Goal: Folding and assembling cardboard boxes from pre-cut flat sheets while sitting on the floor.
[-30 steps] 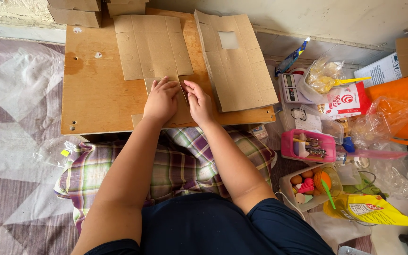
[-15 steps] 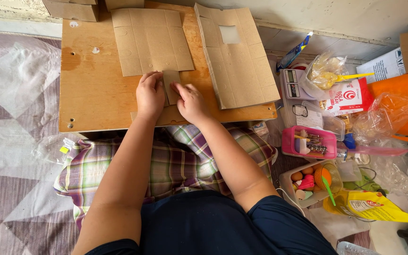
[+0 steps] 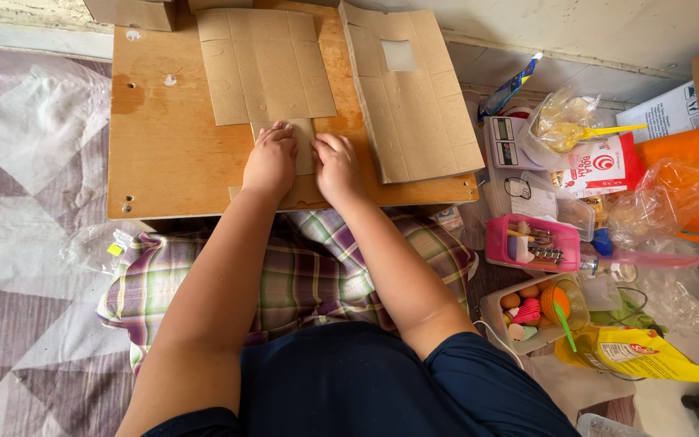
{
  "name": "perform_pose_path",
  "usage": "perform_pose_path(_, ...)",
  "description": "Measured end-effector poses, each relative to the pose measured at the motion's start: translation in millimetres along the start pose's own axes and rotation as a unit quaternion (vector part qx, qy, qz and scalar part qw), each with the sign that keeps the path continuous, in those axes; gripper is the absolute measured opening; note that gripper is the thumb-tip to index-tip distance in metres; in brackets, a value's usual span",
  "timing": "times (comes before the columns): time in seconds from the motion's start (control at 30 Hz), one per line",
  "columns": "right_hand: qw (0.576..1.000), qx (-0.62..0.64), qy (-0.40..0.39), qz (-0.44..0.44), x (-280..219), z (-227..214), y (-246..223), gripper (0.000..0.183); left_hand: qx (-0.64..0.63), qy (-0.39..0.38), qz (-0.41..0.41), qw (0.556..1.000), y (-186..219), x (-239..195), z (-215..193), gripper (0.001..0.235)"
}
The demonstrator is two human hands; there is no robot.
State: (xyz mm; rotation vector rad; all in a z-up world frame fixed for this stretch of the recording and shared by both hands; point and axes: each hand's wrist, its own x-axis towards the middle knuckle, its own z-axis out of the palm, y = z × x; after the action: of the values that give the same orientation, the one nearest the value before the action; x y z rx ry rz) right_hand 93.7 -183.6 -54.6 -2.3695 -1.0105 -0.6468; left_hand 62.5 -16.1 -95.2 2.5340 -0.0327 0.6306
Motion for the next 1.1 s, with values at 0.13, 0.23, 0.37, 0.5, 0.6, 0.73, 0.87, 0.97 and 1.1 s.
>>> perform_pose_path(0.13,0.998,-0.021,-0.046,0.027,5,1,-6,0.028,-0.020,-0.042,0.006,0.999,0,0,-14,0.030)
perform_pose_path(0.23,0.995,-0.002,-0.086,0.059,12,-1,-7,0.036,-0.020,-0.065,0.012,0.998,-5,-2,-12,0.040)
perform_pose_path(0.37,0.981,0.018,-0.130,0.142,30,8,-2,0.030,-0.009,-0.077,0.025,0.997,-8,0,-14,0.042)
perform_pose_path(0.5,0.964,-0.008,-0.190,0.186,45,0,-4,0.027,-0.012,-0.080,0.023,0.996,-2,-3,-19,0.043)
perform_pose_path(0.6,0.936,0.061,-0.212,0.273,46,-28,-27,0.021,-0.007,-0.080,0.013,0.997,-7,-1,-10,0.045)
perform_pose_path(0.73,0.968,0.037,-0.221,0.117,39,-19,-10,0.028,-0.010,-0.082,0.003,0.997,-7,-2,-7,0.046)
perform_pose_path(0.87,0.918,0.190,-0.214,0.276,29,-13,9,0.026,-0.018,-0.090,-0.002,0.996,-6,-1,-6,0.045)
perform_pose_path(0.97,0.964,0.063,-0.239,0.095,12,3,36,0.042,-0.016,-0.091,-0.002,0.996,-6,0,-6,0.046)
perform_pose_path(1.1,0.947,0.028,-0.314,0.059,13,-16,37,0.055,-0.013,-0.087,-0.003,0.996,-6,-2,-5,0.046)
